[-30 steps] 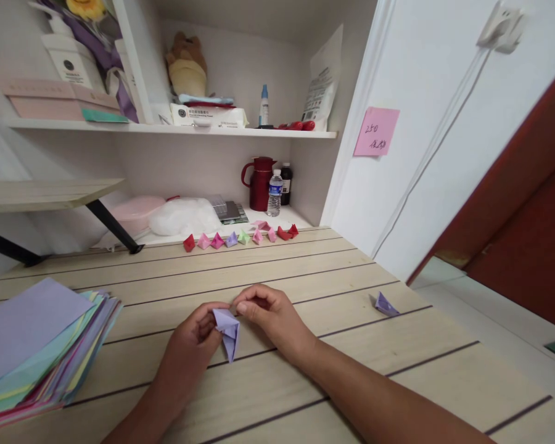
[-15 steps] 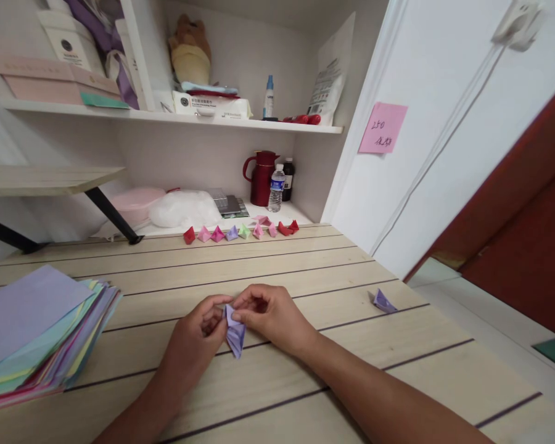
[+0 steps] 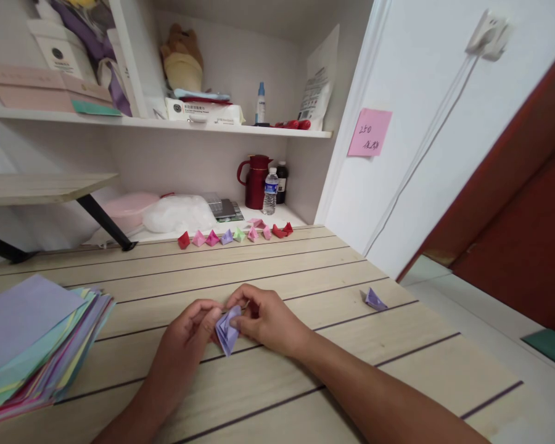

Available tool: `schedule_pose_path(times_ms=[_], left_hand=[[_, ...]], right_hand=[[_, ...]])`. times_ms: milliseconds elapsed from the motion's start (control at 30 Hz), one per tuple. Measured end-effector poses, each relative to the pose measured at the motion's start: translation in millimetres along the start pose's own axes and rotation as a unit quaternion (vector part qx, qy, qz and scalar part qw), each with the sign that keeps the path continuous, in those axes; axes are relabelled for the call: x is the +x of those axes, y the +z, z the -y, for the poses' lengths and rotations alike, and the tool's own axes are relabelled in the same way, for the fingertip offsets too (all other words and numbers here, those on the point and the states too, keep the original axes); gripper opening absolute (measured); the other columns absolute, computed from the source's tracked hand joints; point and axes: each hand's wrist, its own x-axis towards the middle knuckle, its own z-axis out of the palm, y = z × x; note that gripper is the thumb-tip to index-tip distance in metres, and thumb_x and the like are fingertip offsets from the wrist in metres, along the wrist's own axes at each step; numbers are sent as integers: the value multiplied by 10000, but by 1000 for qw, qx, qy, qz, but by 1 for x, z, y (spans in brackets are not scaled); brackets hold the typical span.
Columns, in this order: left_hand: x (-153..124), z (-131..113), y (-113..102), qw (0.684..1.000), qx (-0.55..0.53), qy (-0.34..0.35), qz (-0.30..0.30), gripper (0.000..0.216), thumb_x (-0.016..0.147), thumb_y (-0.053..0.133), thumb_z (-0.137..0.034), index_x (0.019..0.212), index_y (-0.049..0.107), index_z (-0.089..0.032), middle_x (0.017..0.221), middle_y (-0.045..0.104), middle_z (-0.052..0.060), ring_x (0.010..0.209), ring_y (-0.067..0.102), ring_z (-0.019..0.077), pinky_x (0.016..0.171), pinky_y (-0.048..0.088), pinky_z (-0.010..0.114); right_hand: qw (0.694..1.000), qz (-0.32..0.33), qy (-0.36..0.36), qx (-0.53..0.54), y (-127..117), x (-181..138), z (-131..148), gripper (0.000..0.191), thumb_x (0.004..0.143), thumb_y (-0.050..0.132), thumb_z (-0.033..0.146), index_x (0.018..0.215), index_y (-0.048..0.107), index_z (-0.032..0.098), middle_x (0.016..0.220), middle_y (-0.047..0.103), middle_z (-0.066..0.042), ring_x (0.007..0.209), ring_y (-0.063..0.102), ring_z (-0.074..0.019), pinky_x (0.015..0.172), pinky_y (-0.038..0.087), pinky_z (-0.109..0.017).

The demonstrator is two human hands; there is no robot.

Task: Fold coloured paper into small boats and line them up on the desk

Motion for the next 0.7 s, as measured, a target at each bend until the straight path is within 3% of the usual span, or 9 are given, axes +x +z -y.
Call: schedule_pose_path(times_ms=[133, 200, 267, 400, 567, 700], left_hand=[[0, 4, -1, 996, 12, 36, -81, 488, 889, 477, -559, 1239, 526, -221, 1142, 631, 92, 854, 663, 197, 777, 514, 365], [1, 10, 1, 991, 9, 71, -114, 522, 879, 482, -576, 1263, 504, -223, 1232, 568, 113, 924, 652, 210, 803, 506, 379], [3, 15, 3, 988, 9, 105, -109, 536, 850, 533, -570, 1259, 504, -223, 1245, 554, 118, 966, 642, 223, 819, 501, 387], [3, 17, 5, 992, 52, 108, -50, 571, 743, 702, -444, 1239, 527, -220, 1148, 625, 101, 921, 652, 227, 805, 512, 383], [1, 5, 0, 997, 58, 45, -29, 327, 821, 597, -421, 1072, 607, -213, 830, 693, 22, 714, 661, 181, 715, 518, 332], [0, 1, -1, 998, 39, 28, -27, 314, 818, 580, -434, 1033, 594, -206, 718, 668, -10, 624, 633, 166, 638, 514, 306]], right_hand=[[994, -59, 24, 94, 4, 4, -4, 281, 769, 742, 382, 894, 560, 209, 623, 616, 48, 523, 580, -117, 506, 463, -230], [987, -89, 36, 132, 5, 7, -5, 343, 745, 759, 422, 895, 539, 207, 602, 630, 47, 491, 600, -120, 477, 469, -223], [978, -118, 47, 164, 6, 9, -5, 392, 722, 770, 455, 892, 517, 209, 580, 626, 57, 455, 606, -121, 437, 456, -206], [969, -139, 64, 193, 8, 9, -4, 456, 679, 783, 496, 883, 482, 222, 523, 594, 82, 422, 609, -136, 390, 434, -191], [979, -115, 63, 155, 10, 5, -3, 372, 733, 757, 465, 825, 504, 207, 591, 613, 51, 487, 599, -114, 432, 431, -189], [986, -117, 25, 114, 10, 4, -6, 307, 754, 751, 392, 809, 512, 209, 633, 599, 47, 544, 575, -106, 486, 452, -208]])
